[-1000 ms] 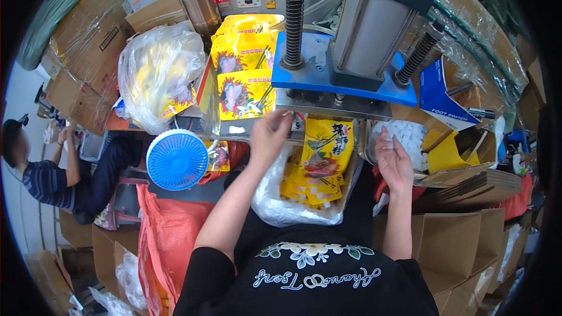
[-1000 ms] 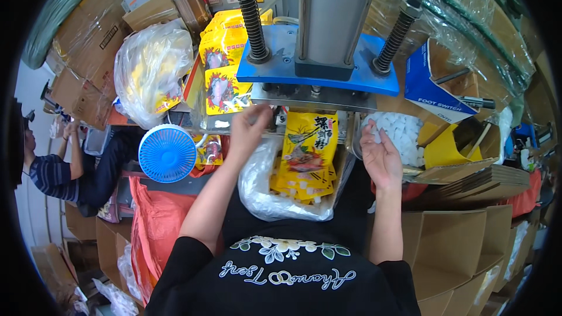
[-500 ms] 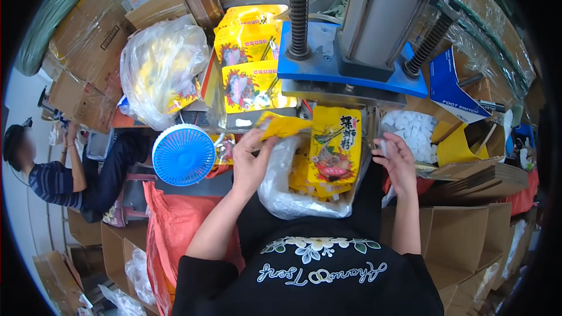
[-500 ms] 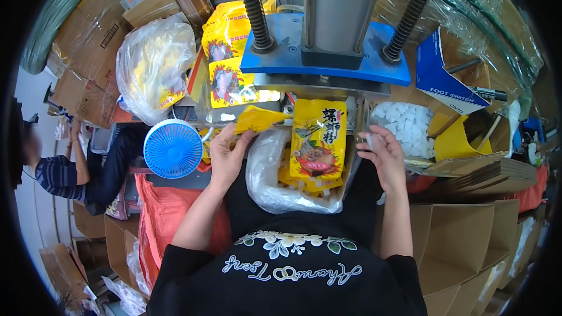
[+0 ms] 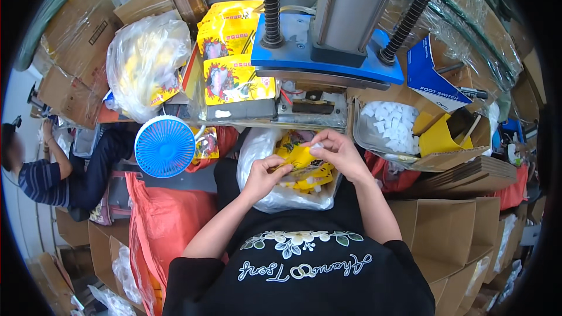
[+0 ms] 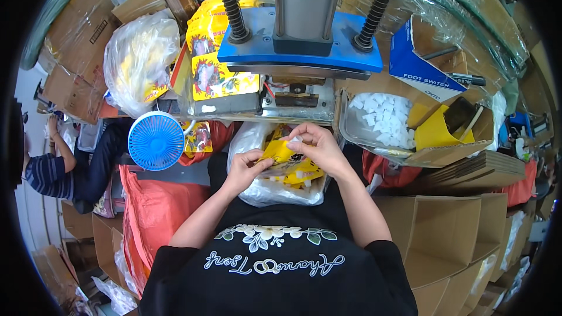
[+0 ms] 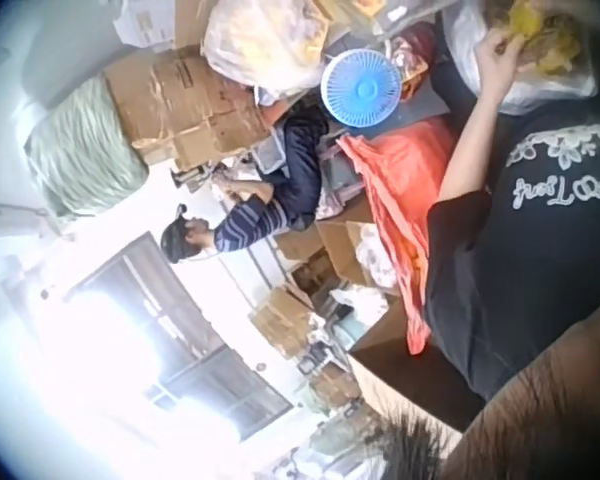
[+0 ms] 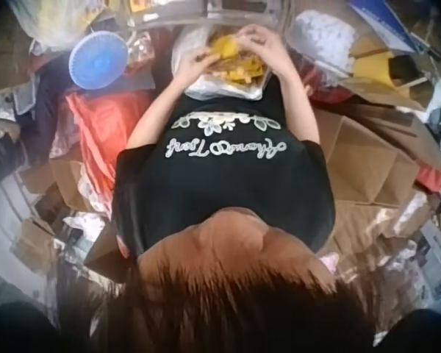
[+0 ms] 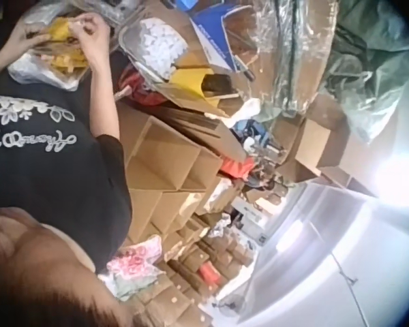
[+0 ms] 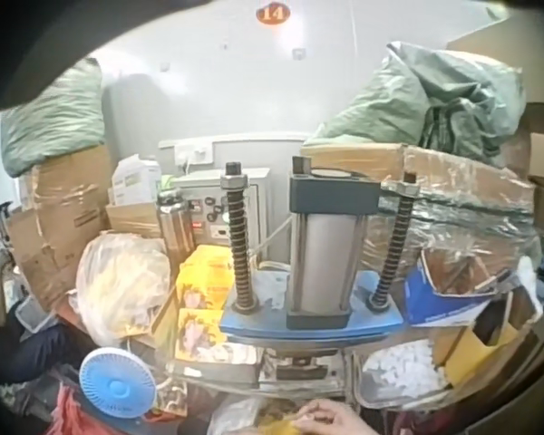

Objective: Sealing yellow product packets into clear plastic bags using a heat-sealing machine.

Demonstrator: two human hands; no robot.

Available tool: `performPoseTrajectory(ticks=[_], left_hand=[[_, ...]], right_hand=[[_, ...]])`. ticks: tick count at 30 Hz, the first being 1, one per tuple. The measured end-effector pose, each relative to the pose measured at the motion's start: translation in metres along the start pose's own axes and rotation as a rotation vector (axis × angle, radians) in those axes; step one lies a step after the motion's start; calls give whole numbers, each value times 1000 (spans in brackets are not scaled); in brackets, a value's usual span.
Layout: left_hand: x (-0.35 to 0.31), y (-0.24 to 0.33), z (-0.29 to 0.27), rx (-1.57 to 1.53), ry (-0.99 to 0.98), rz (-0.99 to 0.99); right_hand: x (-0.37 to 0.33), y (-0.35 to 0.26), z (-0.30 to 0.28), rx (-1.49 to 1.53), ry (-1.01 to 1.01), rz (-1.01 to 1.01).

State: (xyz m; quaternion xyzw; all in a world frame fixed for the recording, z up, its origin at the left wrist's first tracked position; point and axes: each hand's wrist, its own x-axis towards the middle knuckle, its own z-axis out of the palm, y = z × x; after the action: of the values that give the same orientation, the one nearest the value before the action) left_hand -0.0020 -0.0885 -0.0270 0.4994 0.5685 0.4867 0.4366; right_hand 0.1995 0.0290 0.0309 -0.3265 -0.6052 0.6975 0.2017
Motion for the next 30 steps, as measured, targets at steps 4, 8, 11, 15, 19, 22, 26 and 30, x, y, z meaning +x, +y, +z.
performPoseTrajectory(ticks=[4,8,11,15,19,22,26,30], left_hand=[[22,6,8,-57,35,-191],[61,12,20,-305,179,-177],[79,19,27,-512,183,-265],[85,26,31,-671,190,-373],[89,22,18,-544,118,-320],[101,29,-28,31,206,56],[96,20,-79,900,520,357],[51,-2,-73,1031,393,350]], right_hand=[[5,4,-6,-12,218,-203],[-13,-14,-38,-543,638,-336],[-42,-24,-63,-854,809,-205],[-54,-7,-86,-1181,871,-54],[-27,7,-79,-1211,802,-288],[-15,6,-70,-1249,783,-356],[-12,12,-65,-1090,758,-289],[-29,19,-54,-1078,728,-332]])
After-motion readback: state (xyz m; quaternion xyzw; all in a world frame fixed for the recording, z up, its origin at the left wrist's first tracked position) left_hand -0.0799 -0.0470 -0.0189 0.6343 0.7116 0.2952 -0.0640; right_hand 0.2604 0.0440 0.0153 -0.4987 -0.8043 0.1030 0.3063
